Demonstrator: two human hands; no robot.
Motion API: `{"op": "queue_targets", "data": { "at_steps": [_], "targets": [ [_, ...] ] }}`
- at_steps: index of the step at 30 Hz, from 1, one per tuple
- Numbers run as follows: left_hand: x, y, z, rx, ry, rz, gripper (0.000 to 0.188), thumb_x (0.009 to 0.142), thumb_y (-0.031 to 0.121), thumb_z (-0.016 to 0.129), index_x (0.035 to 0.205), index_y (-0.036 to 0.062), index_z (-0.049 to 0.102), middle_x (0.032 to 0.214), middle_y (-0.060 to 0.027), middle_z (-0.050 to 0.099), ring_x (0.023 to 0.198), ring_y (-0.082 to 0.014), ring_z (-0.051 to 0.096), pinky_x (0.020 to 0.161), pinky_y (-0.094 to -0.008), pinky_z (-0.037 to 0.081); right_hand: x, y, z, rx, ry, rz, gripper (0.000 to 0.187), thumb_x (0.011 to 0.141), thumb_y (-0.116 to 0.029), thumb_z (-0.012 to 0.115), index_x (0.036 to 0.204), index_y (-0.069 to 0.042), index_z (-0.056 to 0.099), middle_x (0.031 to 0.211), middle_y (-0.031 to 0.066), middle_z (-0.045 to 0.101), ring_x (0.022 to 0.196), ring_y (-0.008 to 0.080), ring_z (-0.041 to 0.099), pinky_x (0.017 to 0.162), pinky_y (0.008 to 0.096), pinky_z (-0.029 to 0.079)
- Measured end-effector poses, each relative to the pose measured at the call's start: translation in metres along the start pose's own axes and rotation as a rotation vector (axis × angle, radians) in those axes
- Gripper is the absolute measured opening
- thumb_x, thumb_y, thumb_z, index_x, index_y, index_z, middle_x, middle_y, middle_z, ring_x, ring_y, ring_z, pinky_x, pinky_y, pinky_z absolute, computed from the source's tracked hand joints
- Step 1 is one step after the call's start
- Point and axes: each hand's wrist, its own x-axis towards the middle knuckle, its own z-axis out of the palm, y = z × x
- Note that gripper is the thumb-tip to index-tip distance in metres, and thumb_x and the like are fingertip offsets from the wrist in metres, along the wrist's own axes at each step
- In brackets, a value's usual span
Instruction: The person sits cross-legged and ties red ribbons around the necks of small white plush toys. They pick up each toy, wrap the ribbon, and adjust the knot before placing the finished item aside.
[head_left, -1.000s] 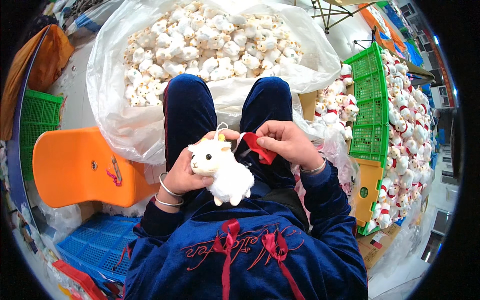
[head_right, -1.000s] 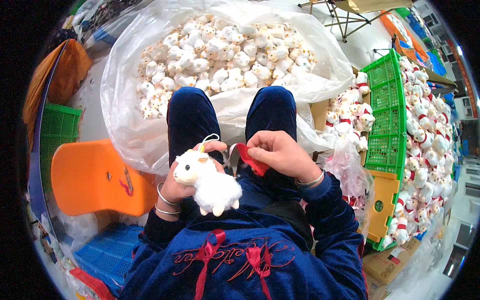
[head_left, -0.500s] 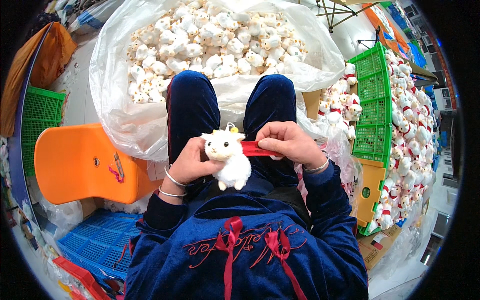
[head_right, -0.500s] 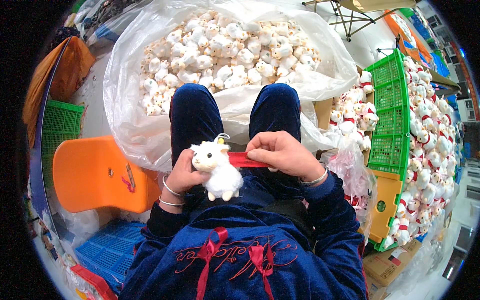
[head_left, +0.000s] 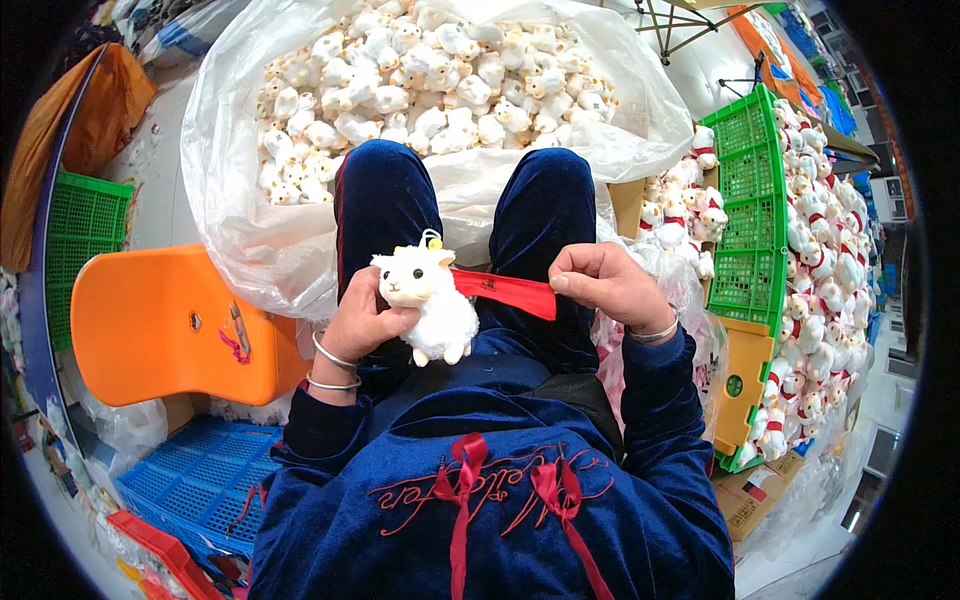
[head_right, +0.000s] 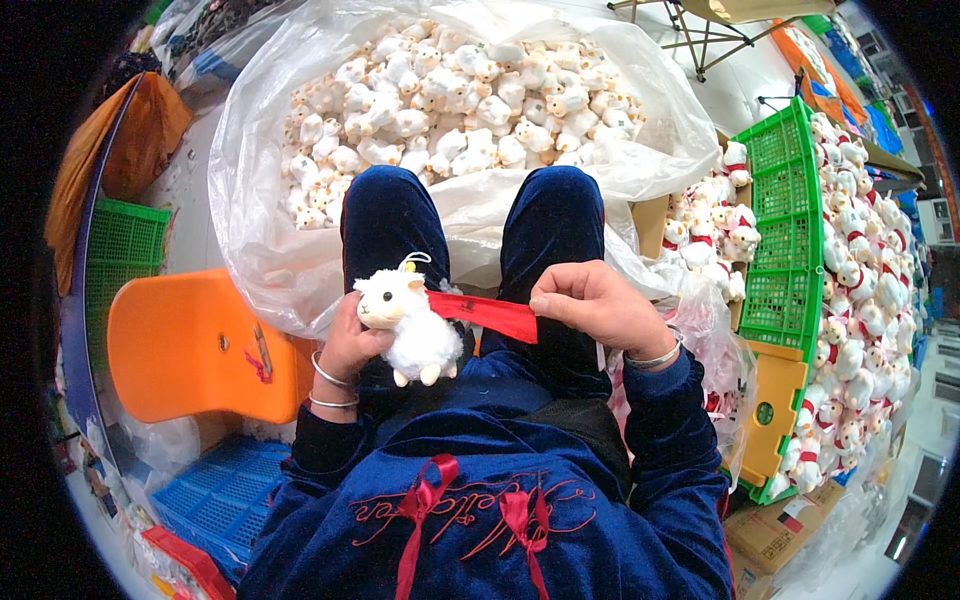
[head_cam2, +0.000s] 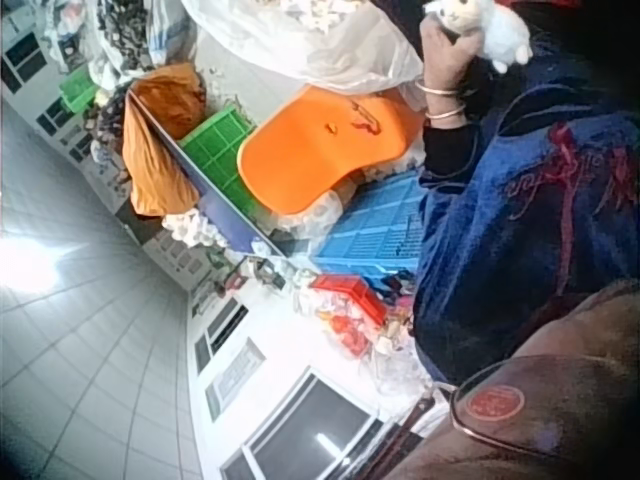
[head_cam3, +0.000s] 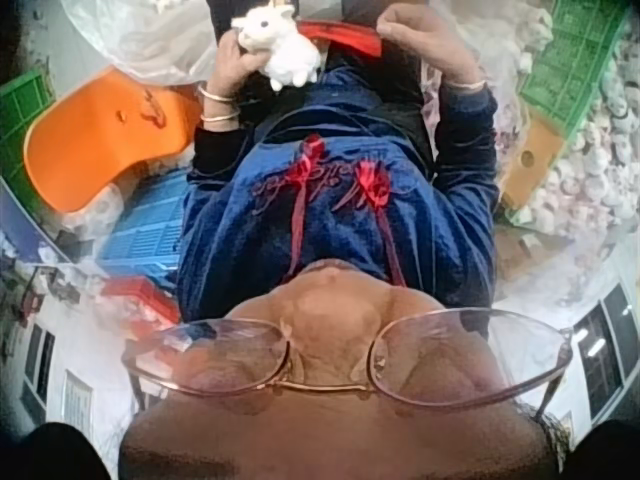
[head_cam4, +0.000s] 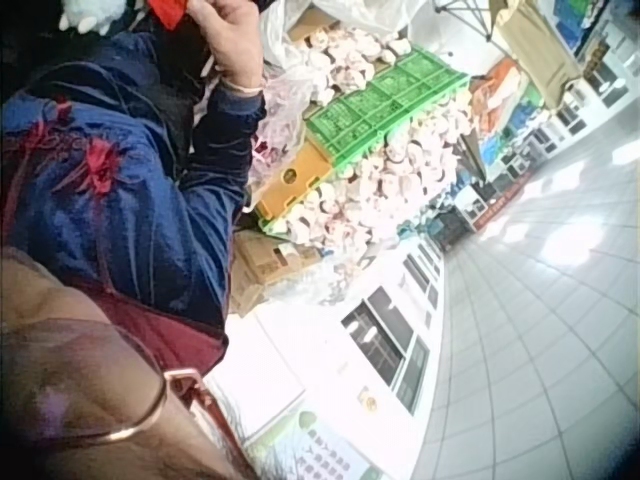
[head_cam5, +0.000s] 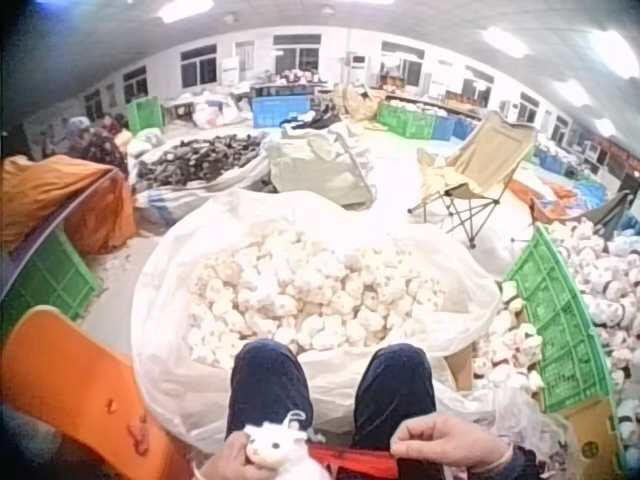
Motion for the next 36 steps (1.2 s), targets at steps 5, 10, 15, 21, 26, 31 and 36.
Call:
{"op": "queue_targets", "data": {
  "at_steps": [5, 10, 15, 21, 26, 31, 36],
  "targets": [
    [0.005, 0.004, 0.011, -0.019, -0.02, 0.01, 0.066, 0.071, 0.014, 0.063, 0.134, -0.003, 0.059, 0.12, -0.0101, 0.071, 0.109, -0.0195, 0.069, 0.1, -0.0339, 0.051, 0.008, 0.014, 0.002, 0.092, 0.014, -0.343, 0.023, 0.1, -0.019, 0.064, 0.085, -0.002, 0.066, 0.093, 0.0022, 0.067, 0.072, 0.0045, 0.052, 0.064, 0.0212, 0.041],
    [0.005, 0.001, 0.008, -0.092, -0.01, 0.045, 0.07, 0.07, 0.019, 0.066, 0.136, -0.0025, 0.058, 0.123, -0.0097, 0.067, 0.108, -0.0165, 0.066, 0.097, -0.0321, 0.052, 0.009, 0.008, 0.006, 0.161, -0.04, -0.432, 0.034, 0.104, -0.023, 0.055, 0.083, 0.001, 0.067, 0.105, 0.0106, 0.07, 0.078, 0.0093, 0.058, 0.068, 0.0233, 0.044],
    [0.005, 0.009, 0.016, -0.258, -0.165, 0.067, 0.092, 0.071, 0.044, 0.086, 0.141, -0.0035, 0.051, 0.119, -0.0106, 0.067, 0.105, -0.0169, 0.067, 0.092, -0.0295, 0.053, 0.02, 0.01, 0.01, 0.017, -0.044, -0.331, 0.052, 0.11, -0.037, 0.04, 0.106, 0.002, 0.074, 0.101, 0.0093, 0.074, 0.076, 0.0116, 0.062, 0.066, 0.0237, 0.047],
    [0.002, 0.025, 0.03, -0.391, -0.279, 0.068, 0.106, 0.071, 0.044, 0.086, 0.152, -0.0047, 0.038, 0.144, -0.0134, 0.052, 0.121, -0.0174, 0.061, 0.102, -0.0312, 0.048, 0.014, -0.015, 0.021, -0.067, -0.124, -0.117, 0.064, 0.112, -0.044, 0.028, 0.116, 0.001, 0.073, 0.098, 0.0073, 0.076, 0.068, 0.0133, 0.064, 0.061, 0.0239, 0.047],
    [0.009, 0.022, 0.037, -0.402, -0.362, 0.08, 0.094, 0.07, 0.032, 0.079, 0.149, -0.0049, 0.043, 0.142, -0.0148, 0.058, 0.118, -0.0198, 0.065, 0.104, -0.0333, 0.049, 0.019, -0.012, 0.026, -0.149, -0.189, -0.068, 0.064, 0.112, -0.046, 0.033, 0.12, 0.003, 0.072, 0.091, 0.0049, 0.072, 0.061, 0.0119, 0.052, 0.059, 0.027, 0.044],
    [0.004, 0.024, 0.037, -0.279, -0.274, -0.077, 0.099, 0.066, 0.043, 0.085, 0.144, -0.0066, 0.048, 0.132, -0.021, 0.065, 0.118, -0.0269, 0.067, 0.104, -0.0418, 0.052, 0.027, -0.02, 0.032, -0.16, -0.224, -0.225, 0.062, 0.112, -0.044, 0.033, 0.122, 0.003, 0.071, 0.096, 0.0078, 0.073, 0.067, 0.014, 0.05, 0.066, 0.0279, 0.046],
    [0.011, -0.002, 0.036, -0.454, -0.202, 0.053, 0.087, 0.067, 0.054, 0.081, 0.126, -0.0073, 0.062, 0.119, -0.0195, 0.069, 0.107, -0.0264, 0.07, 0.095, -0.0389, 0.057, 0.034, -0.003, 0.034, -0.007, -0.152, -0.18, 0.062, 0.112, -0.043, 0.034, 0.114, 0.006, 0.072, 0.097, 0.009, 0.073, 0.086, 0.017, 0.062, 0.087, 0.0288, 0.049]
  ]
}}
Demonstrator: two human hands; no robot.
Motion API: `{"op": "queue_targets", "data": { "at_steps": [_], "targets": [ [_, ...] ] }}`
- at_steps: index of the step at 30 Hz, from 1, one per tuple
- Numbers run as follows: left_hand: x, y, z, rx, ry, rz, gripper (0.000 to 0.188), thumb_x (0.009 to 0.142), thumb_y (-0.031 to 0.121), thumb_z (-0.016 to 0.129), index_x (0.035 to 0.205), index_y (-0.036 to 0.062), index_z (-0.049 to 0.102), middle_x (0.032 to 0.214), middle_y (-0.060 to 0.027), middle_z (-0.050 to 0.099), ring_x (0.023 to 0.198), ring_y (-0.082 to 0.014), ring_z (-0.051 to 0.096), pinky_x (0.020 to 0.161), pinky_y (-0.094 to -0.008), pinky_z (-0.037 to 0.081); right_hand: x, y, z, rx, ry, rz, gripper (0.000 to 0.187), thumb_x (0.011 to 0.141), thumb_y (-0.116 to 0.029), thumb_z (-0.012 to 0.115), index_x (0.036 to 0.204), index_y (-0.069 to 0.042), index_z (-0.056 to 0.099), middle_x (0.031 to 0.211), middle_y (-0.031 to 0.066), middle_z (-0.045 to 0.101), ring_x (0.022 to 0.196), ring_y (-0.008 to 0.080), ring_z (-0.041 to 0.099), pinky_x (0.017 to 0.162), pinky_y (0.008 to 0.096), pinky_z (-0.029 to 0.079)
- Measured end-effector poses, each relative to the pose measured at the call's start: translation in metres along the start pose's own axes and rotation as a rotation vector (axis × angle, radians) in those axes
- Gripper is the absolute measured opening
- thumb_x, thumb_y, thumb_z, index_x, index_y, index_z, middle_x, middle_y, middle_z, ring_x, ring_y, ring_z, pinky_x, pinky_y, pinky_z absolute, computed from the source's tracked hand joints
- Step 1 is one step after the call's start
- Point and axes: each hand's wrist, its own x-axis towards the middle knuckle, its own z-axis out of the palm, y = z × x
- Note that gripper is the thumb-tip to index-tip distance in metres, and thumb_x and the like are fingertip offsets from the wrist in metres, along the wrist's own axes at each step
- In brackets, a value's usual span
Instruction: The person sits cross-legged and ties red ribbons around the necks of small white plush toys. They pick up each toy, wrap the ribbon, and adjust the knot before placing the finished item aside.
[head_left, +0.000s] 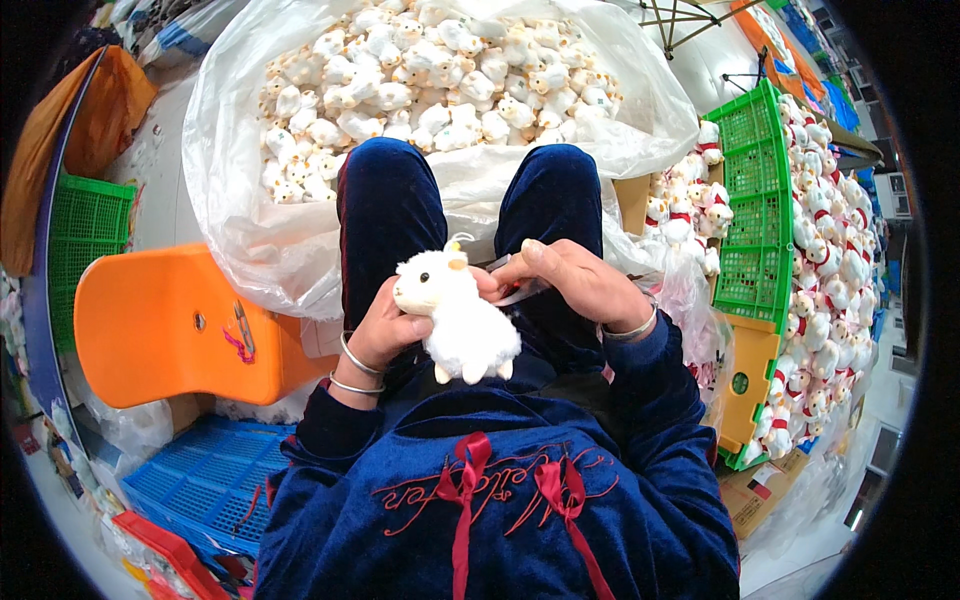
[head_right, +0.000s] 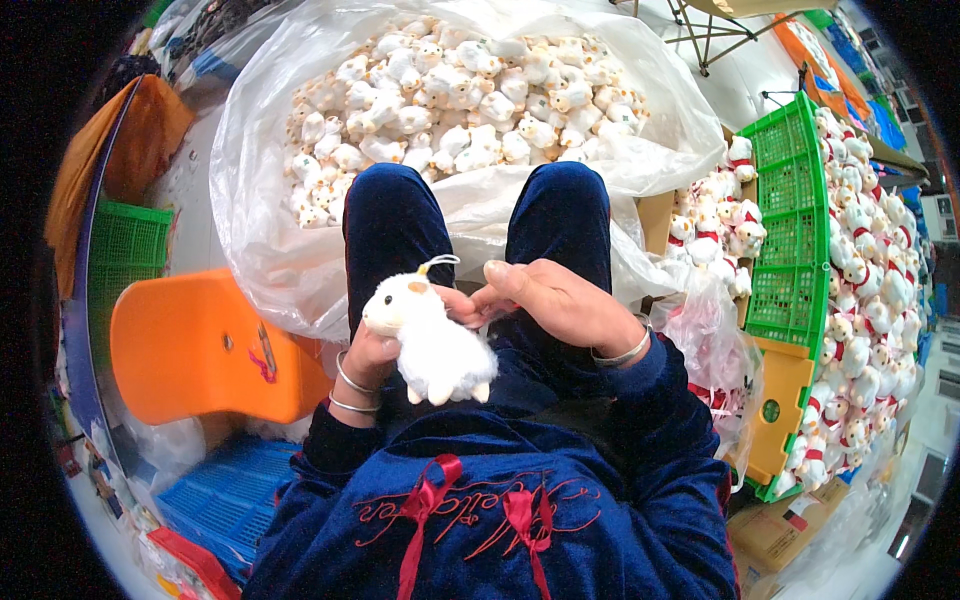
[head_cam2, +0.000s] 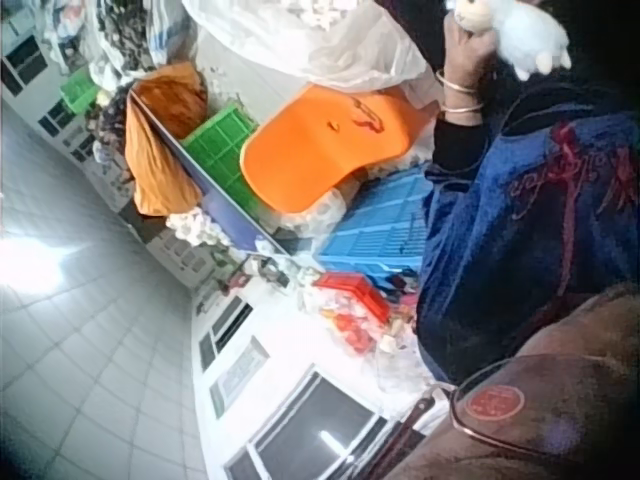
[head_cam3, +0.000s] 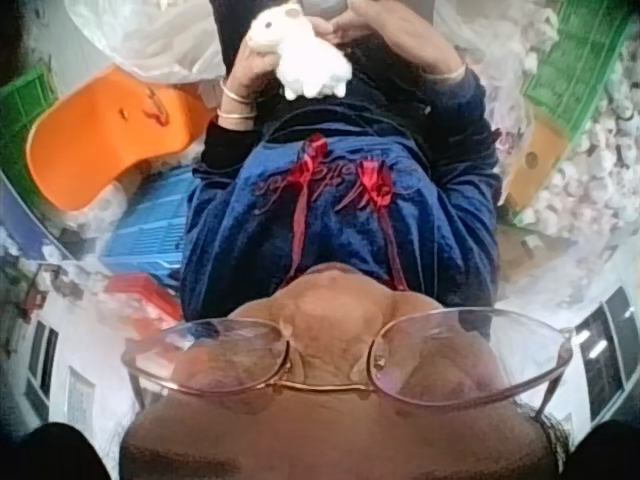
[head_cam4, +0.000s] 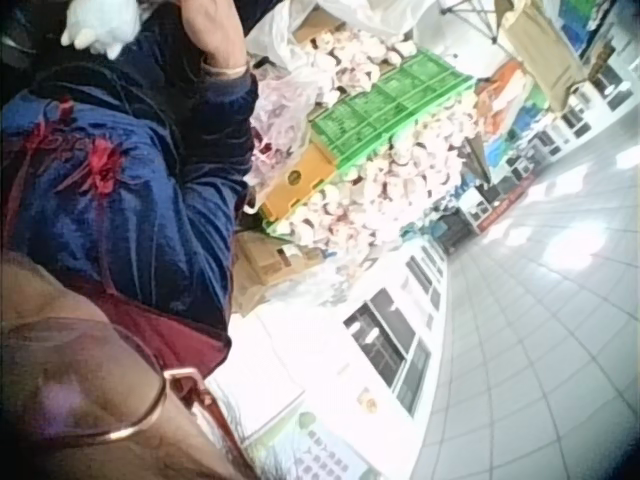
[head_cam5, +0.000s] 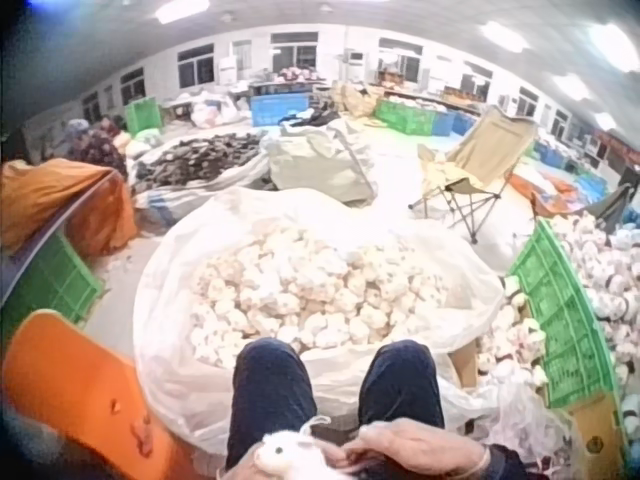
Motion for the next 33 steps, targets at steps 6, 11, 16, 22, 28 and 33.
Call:
{"op": "queue_targets", "data": {
  "at_steps": [6, 11, 16, 22, 28, 33],
  "targets": [
    [-0.011, 0.001, -0.012, -0.032, 0.183, 0.04, 0.078, 0.065, 0.055, 0.082, 0.111, -0.0037, 0.059, 0.099, -0.0107, 0.065, 0.088, -0.0195, 0.068, 0.079, -0.032, 0.057, 0.005, 0.004, -0.01, -0.087, 0.025, 0.021, 0.033, 0.106, -0.026, 0.055, 0.117, 0.003, 0.068, 0.097, 0.0039, 0.07, 0.09, 0.0119, 0.062, 0.087, 0.0277, 0.05],
    [-0.018, 0.015, -0.017, 0.007, 0.258, 0.082, 0.079, 0.065, 0.056, 0.08, 0.113, -0.0017, 0.054, 0.105, -0.0103, 0.057, 0.09, -0.018, 0.064, 0.078, -0.0313, 0.058, -0.004, 0.021, -0.024, -0.137, -0.062, 0.13, 0.025, 0.101, -0.021, 0.063, 0.108, 0.002, 0.072, 0.085, 0.0, 0.069, 0.079, 0.0075, 0.06, 0.075, 0.0253, 0.05],
    [-0.028, 0.014, -0.036, 0.073, 0.216, 0.041, 0.081, 0.067, 0.056, 0.08, 0.12, -0.0016, 0.061, 0.11, -0.0117, 0.066, 0.097, -0.0179, 0.069, 0.083, -0.0322, 0.057, -0.012, 0.03, -0.036, -0.043, -0.024, 0.143, 0.022, 0.1, -0.019, 0.065, 0.102, 0.001, 0.072, 0.078, -0.002, 0.066, 0.071, 0.0053, 0.058, 0.067, 0.0232, 0.047],
    [-0.02, 0.018, -0.03, 0.054, 0.206, 0.114, 0.086, 0.069, 0.05, 0.084, 0.13, -0.0027, 0.055, 0.113, -0.0116, 0.064, 0.101, -0.0169, 0.067, 0.09, -0.0325, 0.057, -0.018, 0.021, -0.043, -0.162, 0.17, 0.167, 0.021, 0.098, -0.02, 0.068, 0.097, -0.001, 0.074, 0.075, -0.0023, 0.065, 0.068, 0.0058, 0.057, 0.063, 0.0244, 0.047],
    [-0.028, 0.007, -0.058, 0.042, 0.21, 0.195, 0.082, 0.073, 0.042, 0.084, 0.135, -0.0025, 0.053, 0.118, -0.0154, 0.064, 0.107, -0.0237, 0.067, 0.095, -0.0396, 0.057, -0.026, 0.028, -0.053, -0.326, 0.416, 0.082, 0.023, 0.098, -0.021, 0.068, 0.092, 0.0, 0.074, 0.073, -0.0013, 0.066, 0.069, 0.0063, 0.058, 0.063, 0.0259, 0.047],
    [-0.022, 0.008, -0.042, 0.08, 0.197, 0.114, 0.083, 0.073, 0.039, 0.085, 0.136, -0.0039, 0.054, 0.123, -0.0191, 0.067, 0.113, -0.0281, 0.067, 0.098, -0.0413, 0.055, -0.029, 0.028, -0.04, -0.385, 0.342, 0.103, 0.026, 0.098, -0.024, 0.067, 0.09, -0.001, 0.074, 0.071, 0.0023, 0.068, 0.066, 0.0092, 0.058, 0.063, 0.0274, 0.047]
  ]
}}
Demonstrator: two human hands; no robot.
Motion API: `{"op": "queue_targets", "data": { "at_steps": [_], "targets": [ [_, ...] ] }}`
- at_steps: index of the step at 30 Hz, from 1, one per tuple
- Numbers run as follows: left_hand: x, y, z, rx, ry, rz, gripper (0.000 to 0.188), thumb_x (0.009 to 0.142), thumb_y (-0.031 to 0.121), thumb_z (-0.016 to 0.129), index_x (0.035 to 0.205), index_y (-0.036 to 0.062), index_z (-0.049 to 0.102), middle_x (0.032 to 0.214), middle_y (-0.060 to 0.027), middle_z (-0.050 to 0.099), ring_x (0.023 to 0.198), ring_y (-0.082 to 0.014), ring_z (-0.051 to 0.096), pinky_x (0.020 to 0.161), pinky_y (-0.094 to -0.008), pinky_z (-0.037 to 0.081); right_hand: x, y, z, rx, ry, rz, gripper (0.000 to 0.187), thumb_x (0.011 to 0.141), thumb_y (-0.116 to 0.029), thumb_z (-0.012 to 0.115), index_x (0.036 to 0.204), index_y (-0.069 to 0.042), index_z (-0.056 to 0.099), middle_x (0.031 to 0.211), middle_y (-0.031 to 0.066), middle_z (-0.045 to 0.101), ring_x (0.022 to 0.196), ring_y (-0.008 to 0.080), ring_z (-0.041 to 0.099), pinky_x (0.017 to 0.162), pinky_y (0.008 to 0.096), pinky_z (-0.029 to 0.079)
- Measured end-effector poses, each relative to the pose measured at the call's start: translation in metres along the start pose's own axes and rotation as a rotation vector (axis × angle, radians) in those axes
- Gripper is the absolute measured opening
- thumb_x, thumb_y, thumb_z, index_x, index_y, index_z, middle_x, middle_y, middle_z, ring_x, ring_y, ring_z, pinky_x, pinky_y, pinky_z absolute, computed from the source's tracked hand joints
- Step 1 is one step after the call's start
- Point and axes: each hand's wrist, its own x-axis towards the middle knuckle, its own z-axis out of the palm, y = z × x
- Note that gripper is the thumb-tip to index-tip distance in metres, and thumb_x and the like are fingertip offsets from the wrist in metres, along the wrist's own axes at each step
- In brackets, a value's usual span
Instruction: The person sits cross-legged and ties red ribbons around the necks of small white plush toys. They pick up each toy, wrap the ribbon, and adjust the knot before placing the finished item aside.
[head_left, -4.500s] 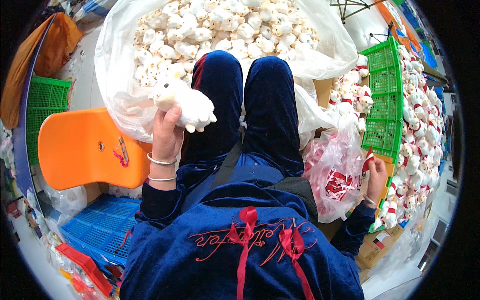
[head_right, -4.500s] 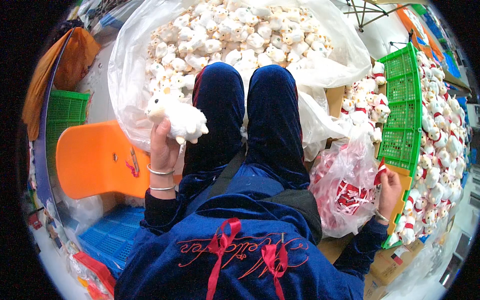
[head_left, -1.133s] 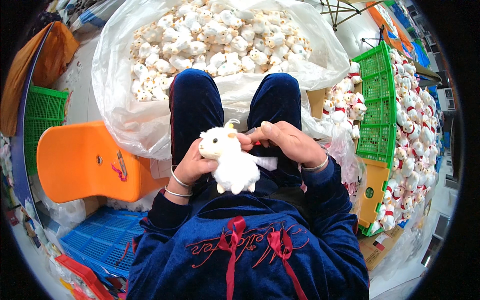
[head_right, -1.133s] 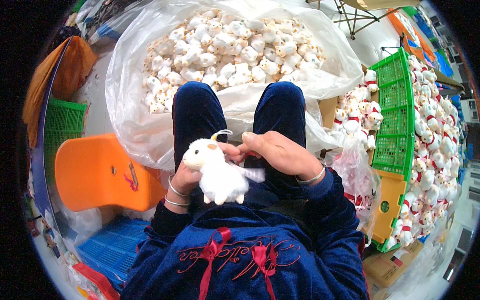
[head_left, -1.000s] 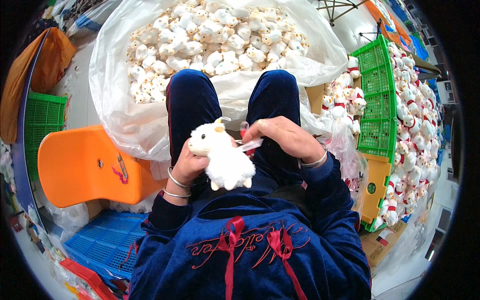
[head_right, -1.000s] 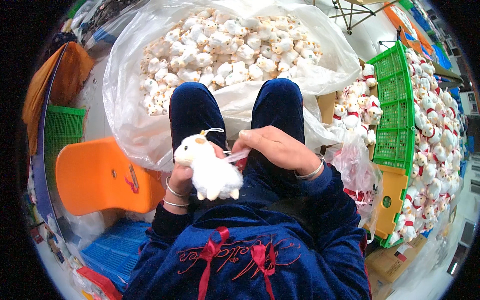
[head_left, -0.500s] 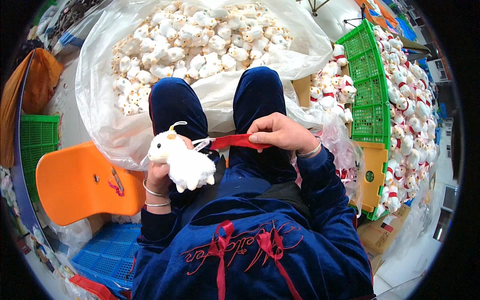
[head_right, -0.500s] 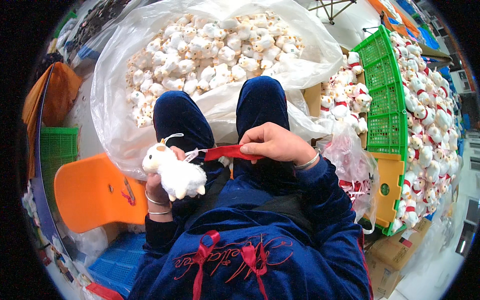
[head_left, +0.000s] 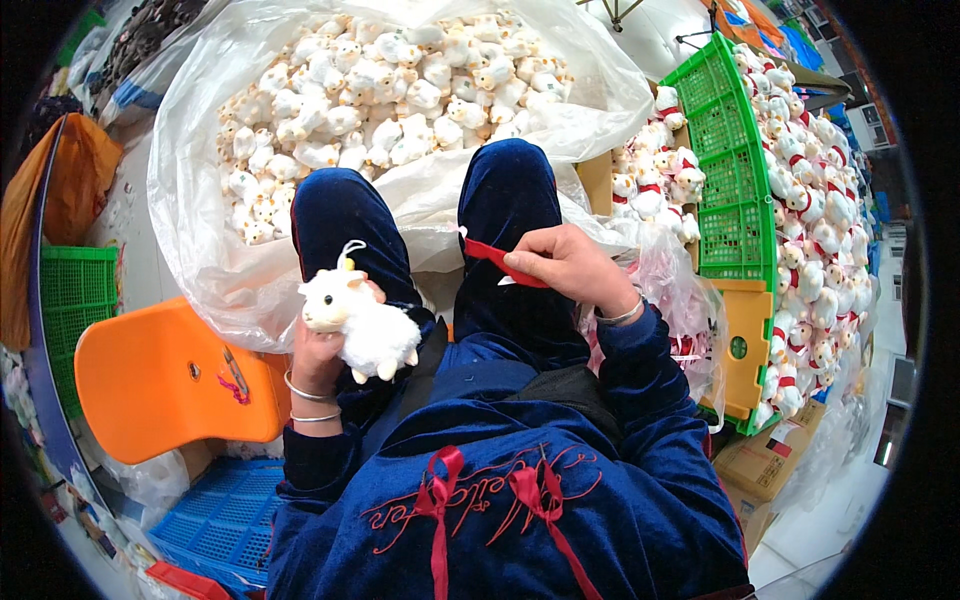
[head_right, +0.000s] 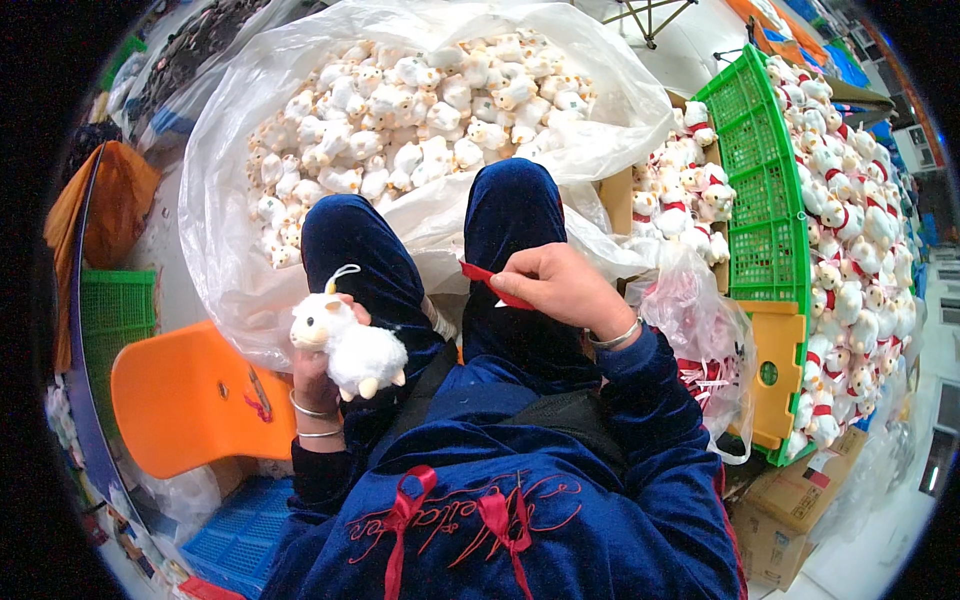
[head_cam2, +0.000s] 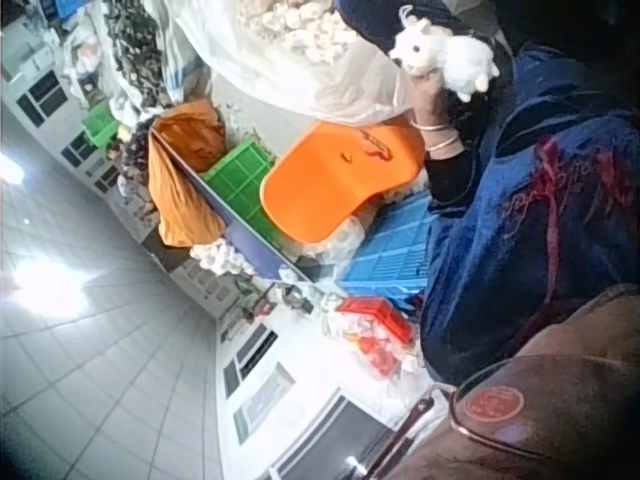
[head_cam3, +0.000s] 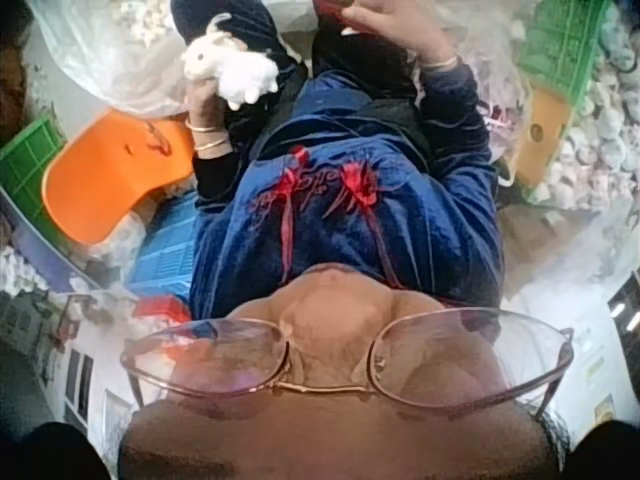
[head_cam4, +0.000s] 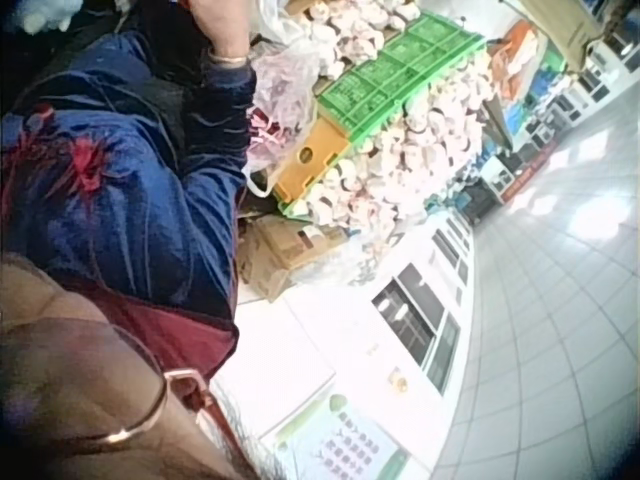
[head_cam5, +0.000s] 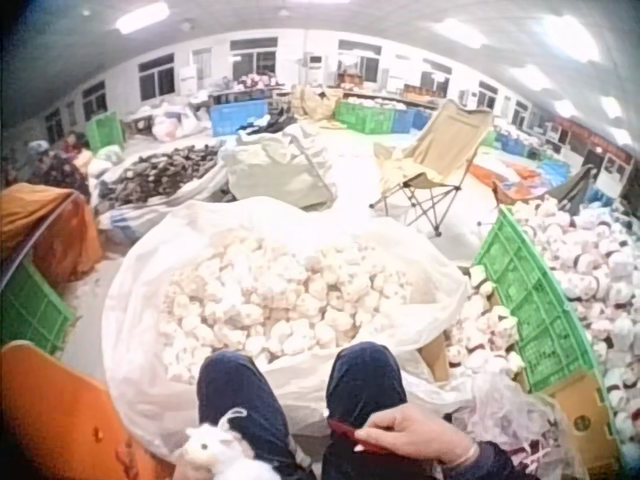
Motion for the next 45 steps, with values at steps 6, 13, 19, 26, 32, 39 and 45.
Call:
{"op": "queue_targets", "data": {
  "at_steps": [6, 13, 19, 26, 32, 39, 45],
  "targets": [
    [0.006, 0.003, 0.02, 0.084, -0.068, -0.106, 0.079, 0.074, 0.037, 0.083, 0.135, -0.0046, 0.055, 0.138, -0.0233, 0.061, 0.112, -0.0249, 0.069, 0.097, -0.038, 0.056, 0.002, -0.008, 0.011, -0.052, 0.022, -0.062, 0.027, 0.099, -0.023, 0.064, 0.089, 0.001, 0.071, 0.069, 0.0116, 0.065, 0.064, 0.0153, 0.06, 0.064, 0.0324, 0.049],
    [0.013, 0.005, 0.049, 0.082, -0.197, -0.18, 0.087, 0.072, 0.022, 0.079, 0.149, -0.0046, 0.046, 0.155, -0.0106, 0.049, 0.125, -0.0179, 0.06, 0.109, -0.0348, 0.047, 0.011, 0.001, 0.037, -0.212, -0.108, -0.335, 0.017, 0.092, -0.014, 0.062, 0.096, 0.001, 0.07, 0.093, 0.0196, 0.069, 0.086, 0.0363, 0.068, 0.075, 0.0416, 0.053],
    [0.019, 0.002, 0.058, 0.231, -0.335, -0.21, 0.079, 0.079, 0.012, 0.079, 0.149, -0.003, 0.047, 0.142, -0.0118, 0.058, 0.128, -0.0185, 0.057, 0.112, -0.0354, 0.042, 0.012, -0.001, 0.055, -0.188, -0.278, -0.375, 0.016, 0.088, -0.015, 0.064, 0.089, 0.0, 0.068, 0.078, 0.0268, 0.065, 0.076, 0.0441, 0.067, 0.068, 0.048, 0.052],
    [0.02, -0.003, 0.056, 0.233, -0.239, -0.295, 0.053, 0.087, 0.014, 0.08, 0.134, 0.0004, 0.057, 0.122, -0.0076, 0.068, 0.112, -0.0159, 0.065, 0.1, -0.0333, 0.052, 0.015, -0.008, 0.052, -0.06, -0.137, -0.421, 0.018, 0.087, -0.012, 0.063, 0.096, 0.004, 0.066, 0.084, 0.0267, 0.067, 0.082, 0.0433, 0.068, 0.07, 0.0465, 0.052],
    [0.023, 0.0, 0.058, 0.279, -0.165, -0.306, 0.052, 0.087, 0.012, 0.078, 0.133, 0.0002, 0.057, 0.119, -0.0074, 0.069, 0.11, -0.0153, 0.066, 0.099, -0.0327, 0.052, 0.009, -0.018, 0.047, -0.045, -0.096, -0.247, 0.017, 0.092, -0.012, 0.064, 0.098, 0.004, 0.065, 0.082, 0.0232, 0.068, 0.072, 0.035, 0.069, 0.065, 0.0412, 0.051],
    [0.031, -0.01, 0.055, 0.339, -0.07, -0.252, 0.05, 0.087, 0.009, 0.078, 0.133, 0.0006, 0.059, 0.12, -0.0057, 0.069, 0.109, -0.0142, 0.065, 0.097, -0.0323, 0.052, 0.009, -0.006, 0.047, 0.24, -0.184, -0.154, 0.029, 0.094, -0.02, 0.07, 0.107, 0.004, 0.062, 0.086, 0.0068, 0.061, 0.078, 0.0107, 0.054, 0.071, 0.0304, 0.05],
    [0.063, -0.008, 0.061, 0.512, -0.003, -0.096, 0.046, 0.088, 0.009, 0.078, 0.13, -0.0002, 0.062, 0.119, -0.0065, 0.07, 0.107, -0.0123, 0.065, 0.095, -0.0311, 0.054, 0.033, -0.016, 0.052, -0.033, 0.138, -0.223, 0.054, 0.076, -0.034, 0.087, 0.108, 0.003, 0.065, 0.097, 0.0178, 0.066, 0.086, 0.0291, 0.067, 0.078, 0.0366, 0.054]
  ]
}}
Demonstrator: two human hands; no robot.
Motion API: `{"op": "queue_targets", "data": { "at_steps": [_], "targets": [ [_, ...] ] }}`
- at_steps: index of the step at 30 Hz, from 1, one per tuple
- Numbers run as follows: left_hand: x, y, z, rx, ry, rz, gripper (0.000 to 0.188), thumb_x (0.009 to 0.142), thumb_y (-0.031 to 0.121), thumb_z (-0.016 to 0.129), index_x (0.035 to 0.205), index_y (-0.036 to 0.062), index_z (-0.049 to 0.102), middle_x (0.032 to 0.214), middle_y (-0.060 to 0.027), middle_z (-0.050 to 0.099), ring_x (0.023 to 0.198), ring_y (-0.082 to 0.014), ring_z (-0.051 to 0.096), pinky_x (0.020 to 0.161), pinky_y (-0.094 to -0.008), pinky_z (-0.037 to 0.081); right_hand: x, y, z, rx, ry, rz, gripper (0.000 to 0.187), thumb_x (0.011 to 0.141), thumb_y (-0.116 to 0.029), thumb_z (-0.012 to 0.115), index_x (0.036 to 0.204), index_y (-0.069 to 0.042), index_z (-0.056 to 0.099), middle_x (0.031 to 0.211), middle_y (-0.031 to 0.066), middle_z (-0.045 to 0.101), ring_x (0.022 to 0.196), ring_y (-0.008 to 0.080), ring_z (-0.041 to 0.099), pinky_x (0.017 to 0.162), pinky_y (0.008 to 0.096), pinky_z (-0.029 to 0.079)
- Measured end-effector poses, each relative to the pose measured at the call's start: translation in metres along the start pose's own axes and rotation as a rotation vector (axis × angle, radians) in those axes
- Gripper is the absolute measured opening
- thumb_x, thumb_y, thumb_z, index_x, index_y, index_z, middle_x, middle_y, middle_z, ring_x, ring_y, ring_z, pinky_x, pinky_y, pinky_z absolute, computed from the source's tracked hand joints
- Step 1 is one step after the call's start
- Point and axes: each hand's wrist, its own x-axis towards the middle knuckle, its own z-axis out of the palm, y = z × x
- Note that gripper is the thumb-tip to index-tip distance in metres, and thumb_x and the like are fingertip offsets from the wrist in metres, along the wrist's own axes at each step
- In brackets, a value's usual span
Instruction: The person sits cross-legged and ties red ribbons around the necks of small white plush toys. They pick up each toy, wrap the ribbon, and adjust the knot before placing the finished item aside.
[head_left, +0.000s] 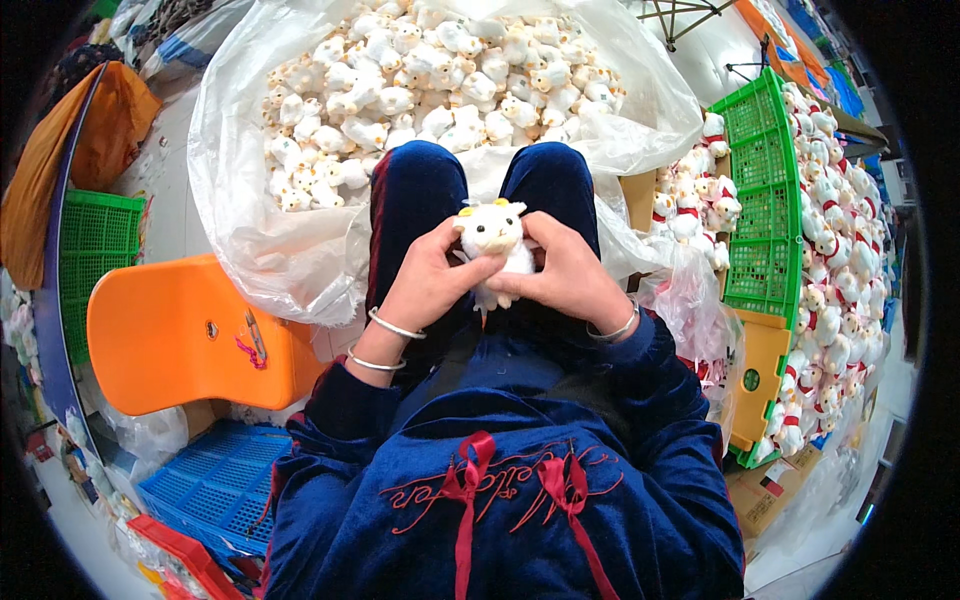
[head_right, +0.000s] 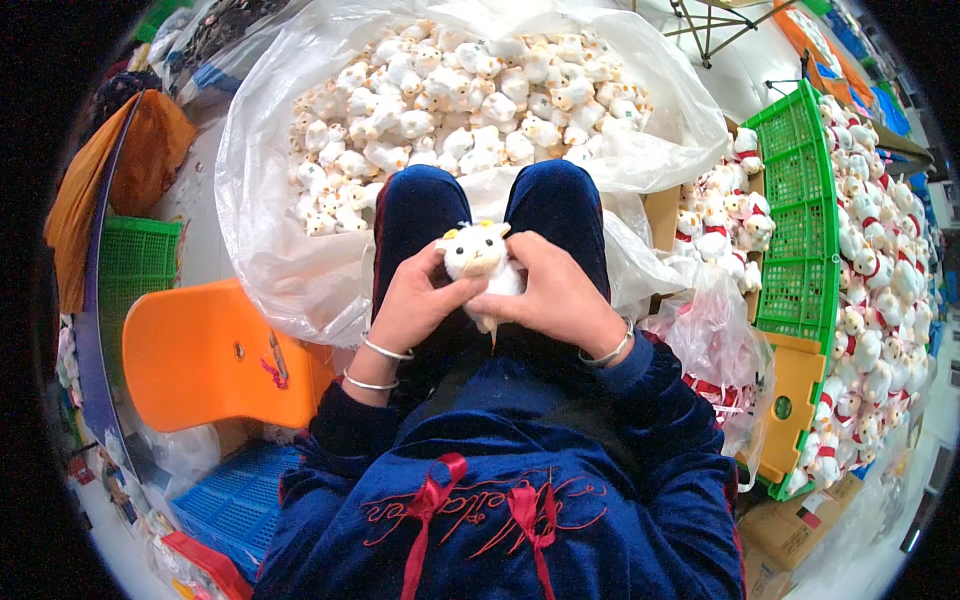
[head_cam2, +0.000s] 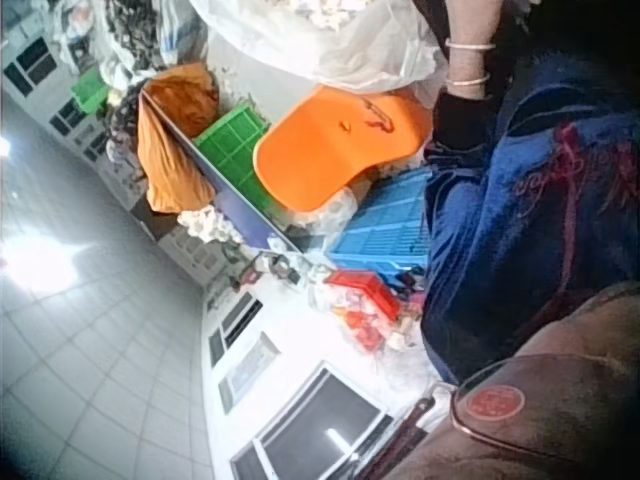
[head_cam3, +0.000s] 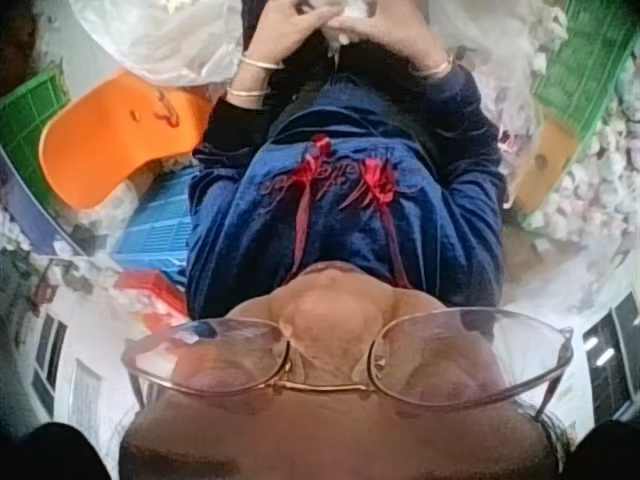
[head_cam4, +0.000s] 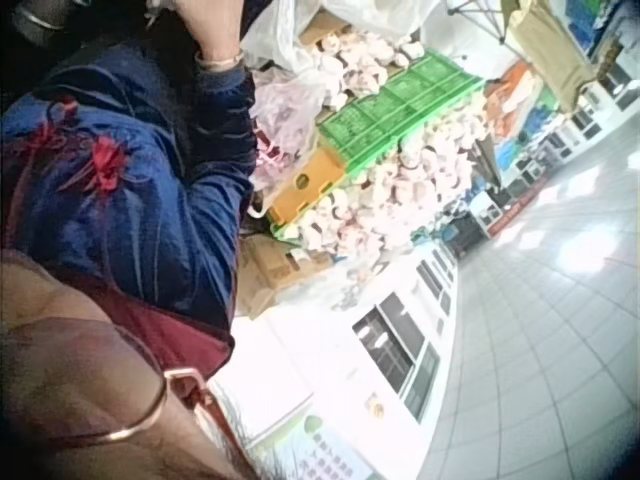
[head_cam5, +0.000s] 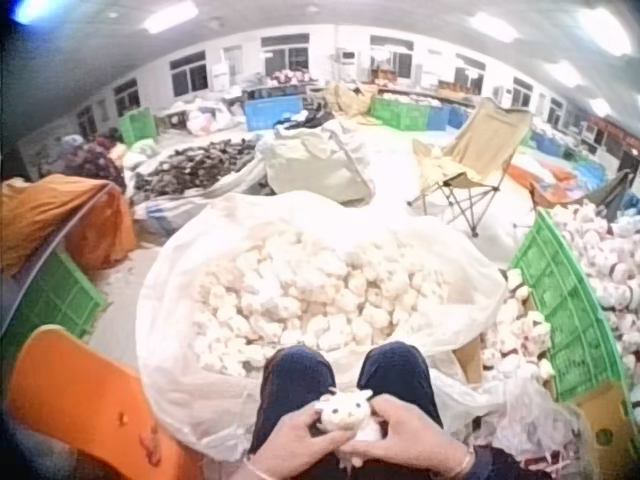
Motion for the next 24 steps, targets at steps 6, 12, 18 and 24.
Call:
{"op": "queue_targets", "data": {
  "at_steps": [6, 12, 18, 24],
  "targets": [
    [0.025, 0.01, -0.011, 0.272, -0.19, 0.055, 0.035, 0.098, 0.02, 0.069, 0.126, -0.0008, 0.064, 0.114, -0.0114, 0.072, 0.102, -0.0162, 0.067, 0.092, -0.033, 0.054, 0.016, 0.007, -0.008, -0.045, 0.015, 0.057, 0.053, 0.075, -0.035, 0.086, 0.108, 0.001, 0.067, 0.099, 0.0179, 0.068, 0.09, 0.0312, 0.069, 0.08, 0.0382, 0.055],
    [0.018, -0.001, -0.013, 0.405, -0.18, 0.138, 0.03, 0.091, 0.009, 0.067, 0.119, -0.0018, 0.067, 0.104, -0.0179, 0.074, 0.097, -0.0242, 0.072, 0.089, -0.0352, 0.055, 0.011, 0.019, -0.006, -0.003, -0.002, 0.075, 0.049, 0.075, -0.03, 0.086, 0.111, -0.002, 0.069, 0.101, 0.0157, 0.066, 0.092, 0.0304, 0.069, 0.082, 0.038, 0.054],
    [0.015, -0.012, 0.01, 0.624, 0.136, 0.216, 0.016, 0.089, 0.017, 0.068, 0.098, 0.0042, 0.07, 0.091, -0.0134, 0.072, 0.084, -0.0374, 0.07, 0.072, -0.0442, 0.056, 0.013, 0.035, -0.009, 0.073, 0.005, -0.036, 0.047, 0.076, -0.025, 0.086, 0.114, -0.003, 0.07, 0.103, 0.0114, 0.061, 0.092, 0.0248, 0.064, 0.086, 0.0343, 0.053],
    [0.015, -0.001, 0.008, 0.883, 0.087, 0.203, 0.015, 0.09, 0.022, 0.067, 0.091, 0.0071, 0.069, 0.089, -0.0134, 0.07, 0.081, -0.0361, 0.07, 0.071, -0.047, 0.056, 0.009, 0.027, -0.01, 0.078, 0.033, 0.03, 0.041, 0.078, -0.023, 0.084, 0.112, -0.004, 0.072, 0.106, 0.0107, 0.063, 0.095, 0.0223, 0.065, 0.085, 0.0344, 0.053]
  ]
}}
